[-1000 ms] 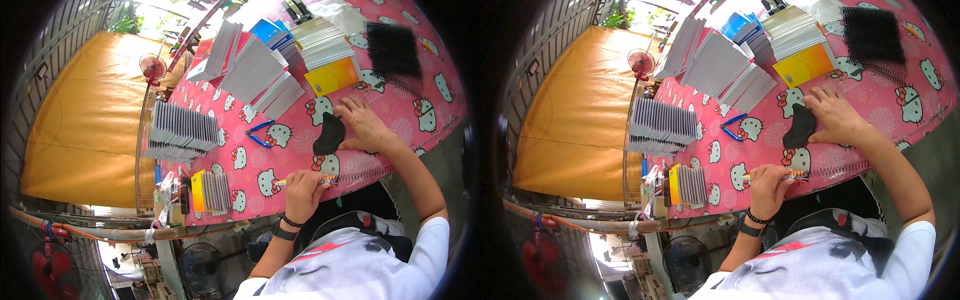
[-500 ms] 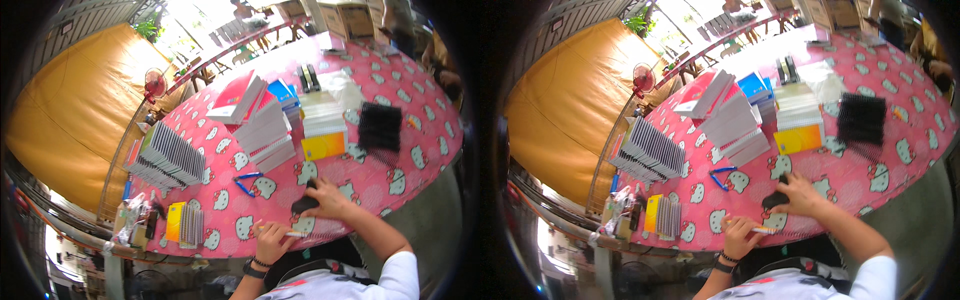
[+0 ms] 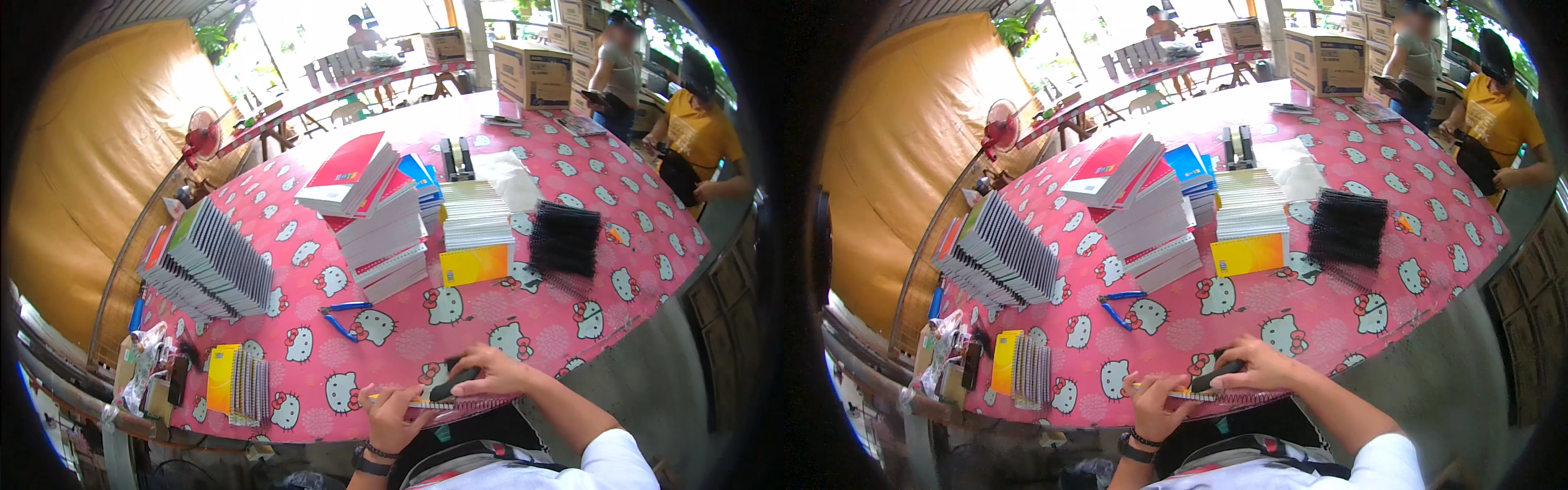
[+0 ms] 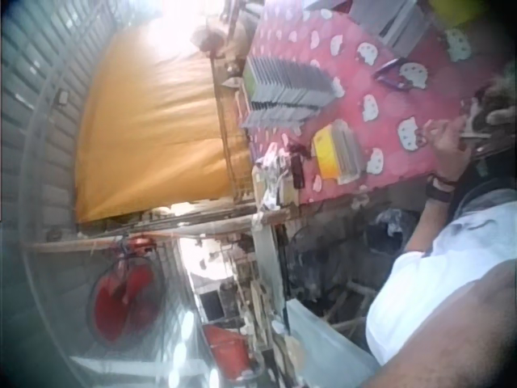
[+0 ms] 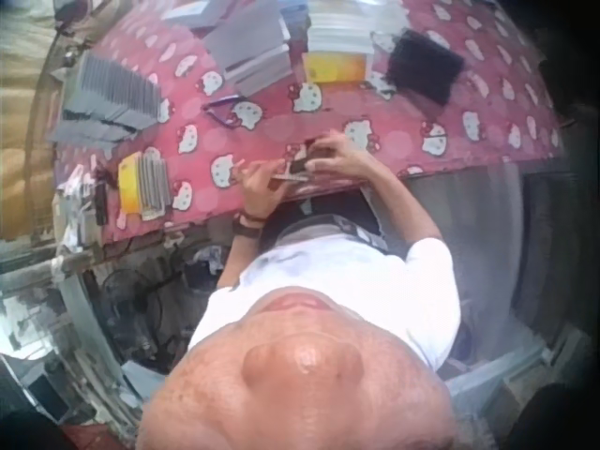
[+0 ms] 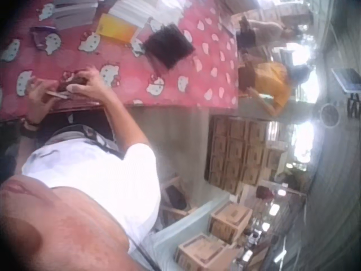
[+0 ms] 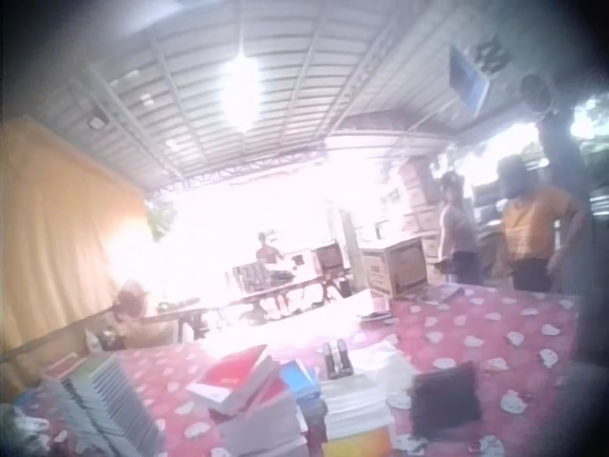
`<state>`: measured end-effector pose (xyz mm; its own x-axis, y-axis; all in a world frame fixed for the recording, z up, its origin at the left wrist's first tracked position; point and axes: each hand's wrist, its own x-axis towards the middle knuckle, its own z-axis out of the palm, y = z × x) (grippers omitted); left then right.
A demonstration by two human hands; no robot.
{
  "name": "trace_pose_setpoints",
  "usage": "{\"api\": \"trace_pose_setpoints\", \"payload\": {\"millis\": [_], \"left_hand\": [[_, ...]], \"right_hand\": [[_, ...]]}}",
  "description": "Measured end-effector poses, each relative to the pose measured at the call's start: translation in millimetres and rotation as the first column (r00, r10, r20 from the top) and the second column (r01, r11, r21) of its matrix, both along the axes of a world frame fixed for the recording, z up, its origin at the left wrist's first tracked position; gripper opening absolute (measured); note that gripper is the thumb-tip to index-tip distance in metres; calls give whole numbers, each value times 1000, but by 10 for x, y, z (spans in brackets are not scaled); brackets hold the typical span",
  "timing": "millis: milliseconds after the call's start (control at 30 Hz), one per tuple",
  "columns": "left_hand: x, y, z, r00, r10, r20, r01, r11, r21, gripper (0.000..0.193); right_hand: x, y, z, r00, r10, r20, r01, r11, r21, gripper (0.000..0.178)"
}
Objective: The person inserts a black spiral binding into a yellow notebook cover, then places a stack of white paper sheets inside. They repeat this process for multiple notebooks, stacking the completed units on the table.
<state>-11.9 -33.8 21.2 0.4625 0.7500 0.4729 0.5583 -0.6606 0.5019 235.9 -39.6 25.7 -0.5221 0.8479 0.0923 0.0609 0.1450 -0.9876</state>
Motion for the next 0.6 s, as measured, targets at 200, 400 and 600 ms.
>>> {"api": "trace_pose_setpoints", "payload": {"millis": [200, 400, 600], "left_hand": [[-40, 29, -11, 1000, 4, 20, -5, 1000, 20, 67], [-128, 107, -325, 693, 221, 686, 188, 864, -468, 76], [-224, 242, -626, 662, 50, 748, 436, 786, -438, 42]], "right_hand": [[-54, 182, 10, 935, -46, 352, 48, 999, 3, 44], [-157, 69, -84, 999, -2, 43, -3, 994, 109, 47], [-185, 37, -98, 946, 35, -322, -63, 995, -75, 50]]}}
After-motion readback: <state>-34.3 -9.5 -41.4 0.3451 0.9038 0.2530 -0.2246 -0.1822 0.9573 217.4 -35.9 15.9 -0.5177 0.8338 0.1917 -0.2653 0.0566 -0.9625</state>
